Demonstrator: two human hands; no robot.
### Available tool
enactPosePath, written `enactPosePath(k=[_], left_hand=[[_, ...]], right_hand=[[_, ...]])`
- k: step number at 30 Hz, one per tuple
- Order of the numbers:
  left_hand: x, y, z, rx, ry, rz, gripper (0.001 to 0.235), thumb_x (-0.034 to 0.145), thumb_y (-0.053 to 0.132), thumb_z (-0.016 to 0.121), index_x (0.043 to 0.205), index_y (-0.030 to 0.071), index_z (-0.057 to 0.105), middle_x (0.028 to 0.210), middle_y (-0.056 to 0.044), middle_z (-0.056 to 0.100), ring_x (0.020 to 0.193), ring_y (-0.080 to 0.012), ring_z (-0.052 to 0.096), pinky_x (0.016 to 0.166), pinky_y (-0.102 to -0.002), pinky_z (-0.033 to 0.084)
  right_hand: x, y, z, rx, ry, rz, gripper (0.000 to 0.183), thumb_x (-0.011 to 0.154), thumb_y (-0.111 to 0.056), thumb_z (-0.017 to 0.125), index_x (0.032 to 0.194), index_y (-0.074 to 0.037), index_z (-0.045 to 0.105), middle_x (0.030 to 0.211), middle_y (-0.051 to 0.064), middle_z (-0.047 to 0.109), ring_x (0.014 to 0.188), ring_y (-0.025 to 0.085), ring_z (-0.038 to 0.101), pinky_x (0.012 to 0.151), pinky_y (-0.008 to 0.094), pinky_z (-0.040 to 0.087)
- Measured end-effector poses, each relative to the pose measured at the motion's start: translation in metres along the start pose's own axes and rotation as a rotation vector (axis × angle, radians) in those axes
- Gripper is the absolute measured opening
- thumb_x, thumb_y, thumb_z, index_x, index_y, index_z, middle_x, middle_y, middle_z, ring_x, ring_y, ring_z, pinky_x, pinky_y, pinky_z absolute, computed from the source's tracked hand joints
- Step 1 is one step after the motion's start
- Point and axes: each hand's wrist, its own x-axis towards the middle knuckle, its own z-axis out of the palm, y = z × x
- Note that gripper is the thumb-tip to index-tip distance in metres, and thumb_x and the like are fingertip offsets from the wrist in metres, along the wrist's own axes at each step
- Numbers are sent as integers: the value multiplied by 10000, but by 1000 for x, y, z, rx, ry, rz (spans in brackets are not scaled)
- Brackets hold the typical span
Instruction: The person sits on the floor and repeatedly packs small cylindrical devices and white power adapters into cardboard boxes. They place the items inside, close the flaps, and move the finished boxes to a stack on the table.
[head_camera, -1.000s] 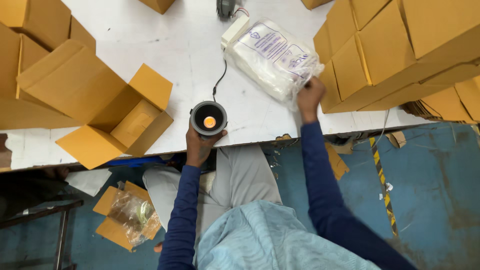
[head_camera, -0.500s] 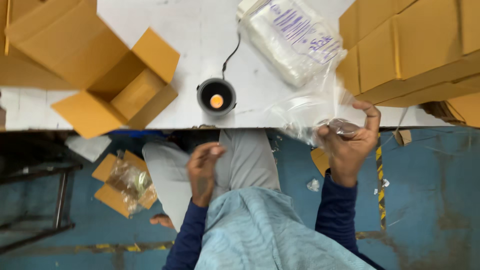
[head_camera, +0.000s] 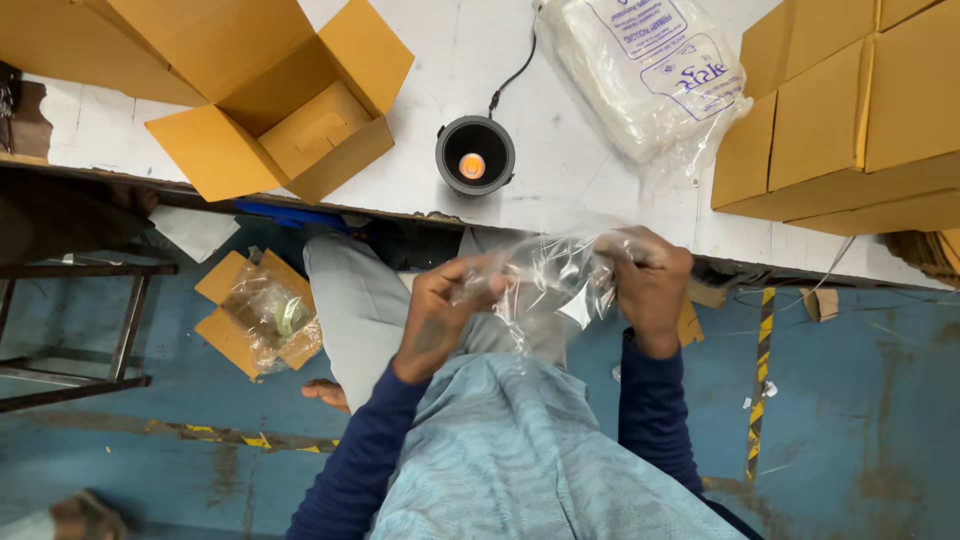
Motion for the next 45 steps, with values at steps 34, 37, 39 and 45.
enactPosePath(k=[34,37,39,45], left_hand=[[-30,-13,-35,515,199,-84,185,875,198,794,890,22,738,743,-5,723,685,-41,638,612,-207,504],[-31,-17,-39,481,204,-115,183,871,197,797,888,25,738,735,-8,728,678,-42,642,614,-205,509],[-32,-18,-39,492,186,-96,182,871,197,801,886,24,744,728,-11,719,665,-47,614,604,-212,488],[-30,-10,-33,483,160,-46,209,876,205,811,876,12,730,714,-7,685,669,-51,591,618,-219,475]], right_hand=[[157,155,-37,1341,173,163,514,918,145,500,1427,81,471,1310,198,637,1129,257,715,972,340,614],[160,178,-36,1271,235,126,563,854,181,509,1387,3,461,1333,188,632,1148,249,725,970,325,607],[176,205,-35,1023,311,74,484,897,183,556,1333,-24,528,1237,180,699,1063,238,737,919,330,598],[210,252,-26,-581,772,38,43,914,4,689,872,12,696,776,110,712,705,230,687,671,354,522]])
